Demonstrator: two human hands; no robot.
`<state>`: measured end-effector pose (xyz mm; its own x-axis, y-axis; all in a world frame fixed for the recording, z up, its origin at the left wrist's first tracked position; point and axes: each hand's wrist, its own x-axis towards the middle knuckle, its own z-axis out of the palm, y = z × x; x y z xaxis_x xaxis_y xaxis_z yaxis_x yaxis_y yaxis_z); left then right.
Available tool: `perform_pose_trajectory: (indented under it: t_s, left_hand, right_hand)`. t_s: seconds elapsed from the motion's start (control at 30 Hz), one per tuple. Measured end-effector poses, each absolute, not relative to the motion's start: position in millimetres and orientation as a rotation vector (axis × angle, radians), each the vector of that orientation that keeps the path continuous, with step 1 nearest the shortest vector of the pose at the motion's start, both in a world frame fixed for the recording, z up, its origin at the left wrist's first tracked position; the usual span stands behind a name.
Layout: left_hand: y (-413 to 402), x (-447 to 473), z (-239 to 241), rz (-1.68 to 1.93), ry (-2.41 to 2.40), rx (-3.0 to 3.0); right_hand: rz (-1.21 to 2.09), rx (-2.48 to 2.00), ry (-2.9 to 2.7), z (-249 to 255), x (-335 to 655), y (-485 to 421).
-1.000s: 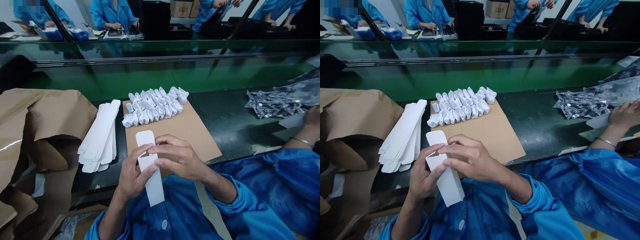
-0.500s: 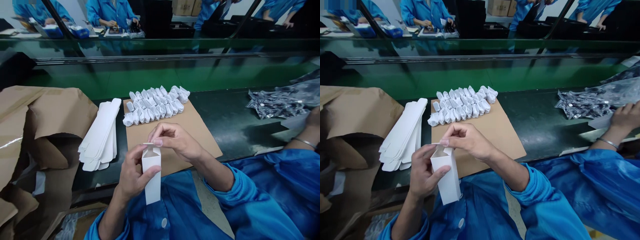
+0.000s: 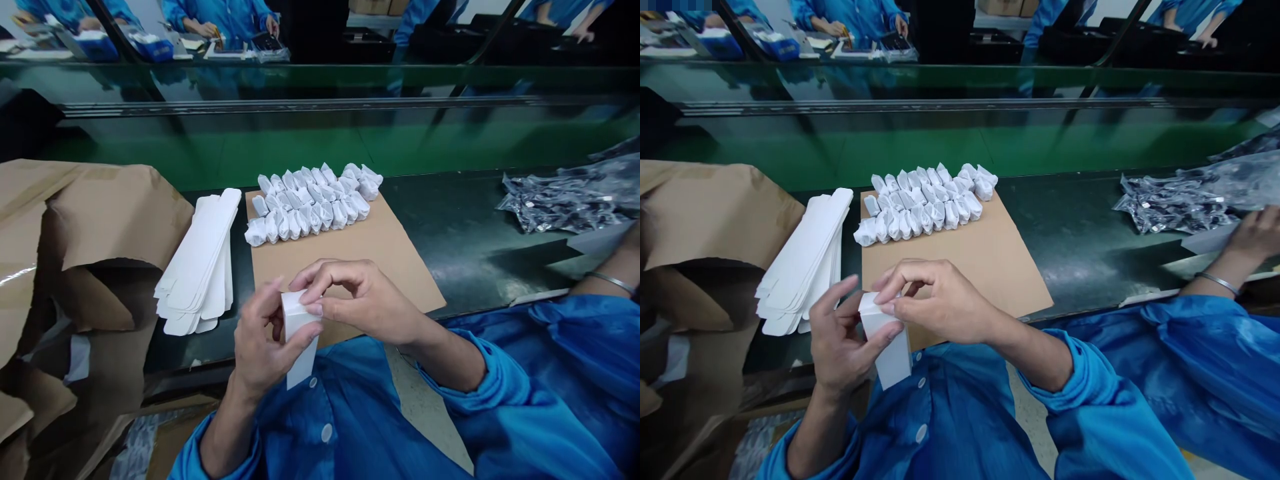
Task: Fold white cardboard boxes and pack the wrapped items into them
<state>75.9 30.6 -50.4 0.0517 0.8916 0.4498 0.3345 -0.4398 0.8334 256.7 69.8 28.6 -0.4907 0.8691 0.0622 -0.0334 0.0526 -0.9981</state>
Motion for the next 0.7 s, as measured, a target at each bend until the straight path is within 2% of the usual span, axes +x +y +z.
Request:
perform_pose_trajectory:
  t_s: [0.17, 0.4, 0.53, 0.7]
  left_hand:
    - [28, 78, -50, 1.576, 1.09, 1.916]
    - [30, 85, -61, 1.545, 0.965, 1.84]
    - [28, 90, -72, 1.543, 0.974, 1.819]
    - [34, 93, -84, 1.719, 1.302, 1.68]
  right_hand:
    - [1.429, -0.741, -1.591, 18, 259, 54]
    - [0.835, -0.624, -1.817, -11, 263, 41]
    - [0.828, -0.643, -1.897, -16, 265, 44]
    - [0.968, -0.792, -1.858, -26, 262, 43]
